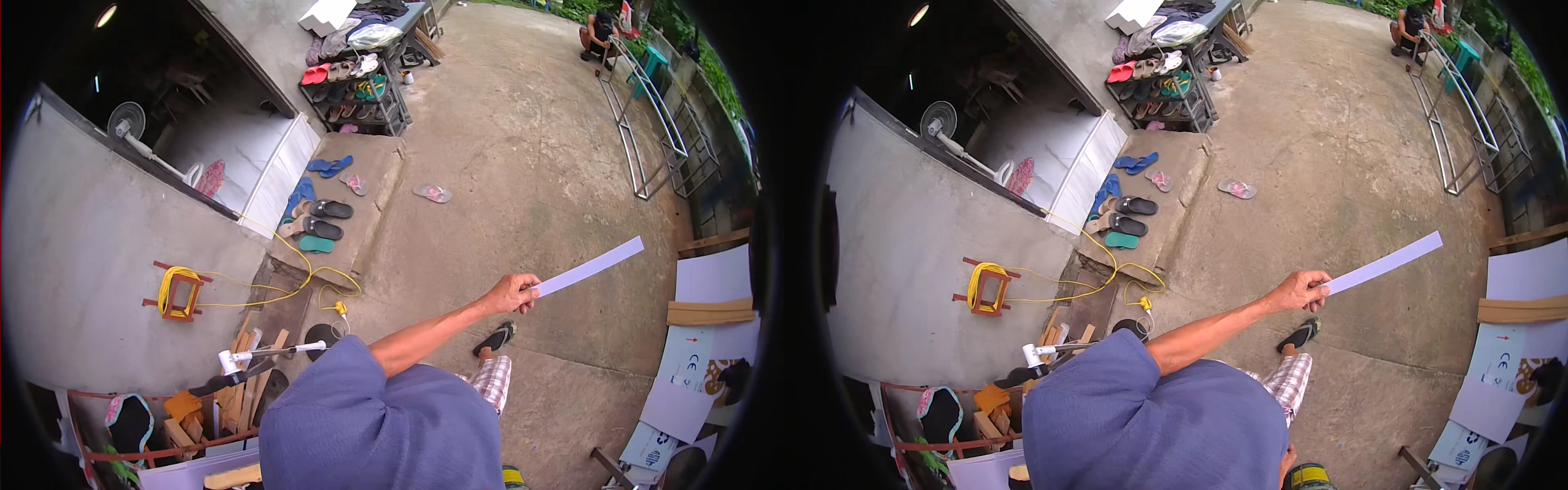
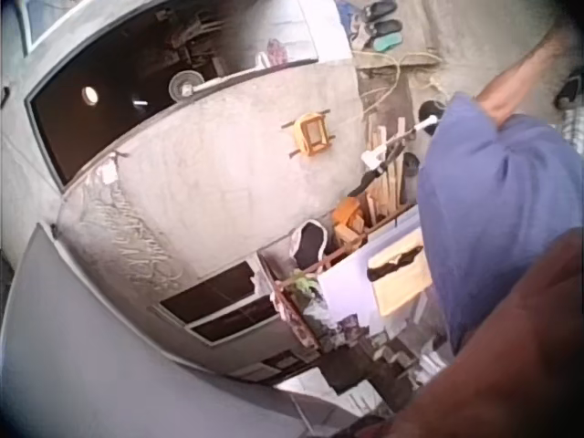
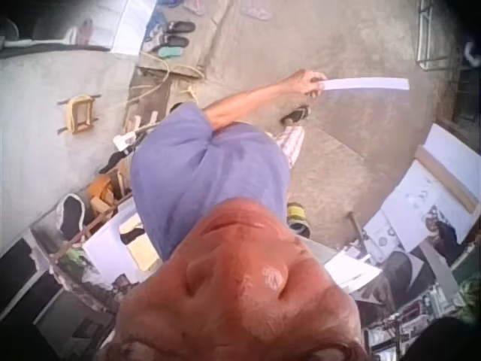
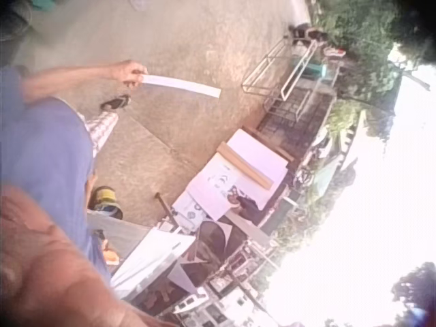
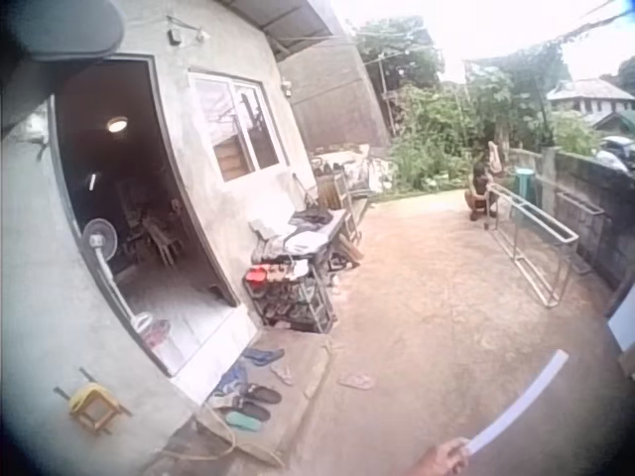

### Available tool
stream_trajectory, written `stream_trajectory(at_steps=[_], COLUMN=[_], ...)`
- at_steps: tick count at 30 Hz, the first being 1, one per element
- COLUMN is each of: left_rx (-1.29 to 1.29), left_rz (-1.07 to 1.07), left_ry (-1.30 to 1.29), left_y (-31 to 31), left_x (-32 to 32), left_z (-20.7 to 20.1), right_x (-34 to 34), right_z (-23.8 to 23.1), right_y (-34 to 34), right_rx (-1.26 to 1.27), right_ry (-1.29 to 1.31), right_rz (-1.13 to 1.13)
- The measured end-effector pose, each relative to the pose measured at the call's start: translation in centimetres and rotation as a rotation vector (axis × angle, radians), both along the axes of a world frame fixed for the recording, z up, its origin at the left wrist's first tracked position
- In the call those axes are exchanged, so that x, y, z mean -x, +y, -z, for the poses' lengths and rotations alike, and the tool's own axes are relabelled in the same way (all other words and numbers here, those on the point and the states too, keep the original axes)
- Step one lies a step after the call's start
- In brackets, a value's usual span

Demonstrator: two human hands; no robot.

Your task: Measure, cut, and fit white plastic or metal strips onto a larger metal frame structure.

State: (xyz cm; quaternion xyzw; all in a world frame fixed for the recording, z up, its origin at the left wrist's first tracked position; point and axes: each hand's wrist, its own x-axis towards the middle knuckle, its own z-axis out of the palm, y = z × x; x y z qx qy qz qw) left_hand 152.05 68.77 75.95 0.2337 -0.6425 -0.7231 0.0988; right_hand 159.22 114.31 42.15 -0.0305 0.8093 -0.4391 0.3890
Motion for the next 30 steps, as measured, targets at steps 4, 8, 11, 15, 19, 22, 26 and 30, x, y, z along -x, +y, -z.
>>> stream_trajectory(at_steps=[4,8,11,15,19,22,26,30], left_rx=[0.076,0.089,0.064,0.061,0.044,0.059,0.052,0.061], left_rz=[0.034,-0.120,-0.110,-0.106,-0.073,0.017,0.105,0.173], left_ry=[0.000,0.003,-0.079,-0.170,-0.220,-0.217,-0.307,-0.367], left_y=[-4.3,-8.1,-11.2,-16.1,-22.2,-26.3,-30.3,-33.7], left_x=[6.8,12.0,16.7,23.9,32.5,40.3,49.8,59.1], left_z=[-2.6,-4.1,-3.0,-1.6,0.5,1.5,3.6,4.3], right_x=[11.6,20.4,30.0,41.7,49.7,52.5,56.3,59.5], right_z=[-4.3,-6.9,-14.4,-15.1,-17.1,-18.7,-20.2,-20.7], right_y=[-9.0,0.8,-8.1,-13.8,-20.2,-22.4,-25.0,-27.3], right_rx=[-0.007,-0.131,-0.077,0.014,-0.032,-0.104,-0.118,-0.095], right_ry=[-0.202,-0.406,-0.309,-0.190,-0.124,-0.117,-0.204,-0.301], right_rz=[0.125,0.261,0.333,0.334,0.293,0.392,0.531,0.622])
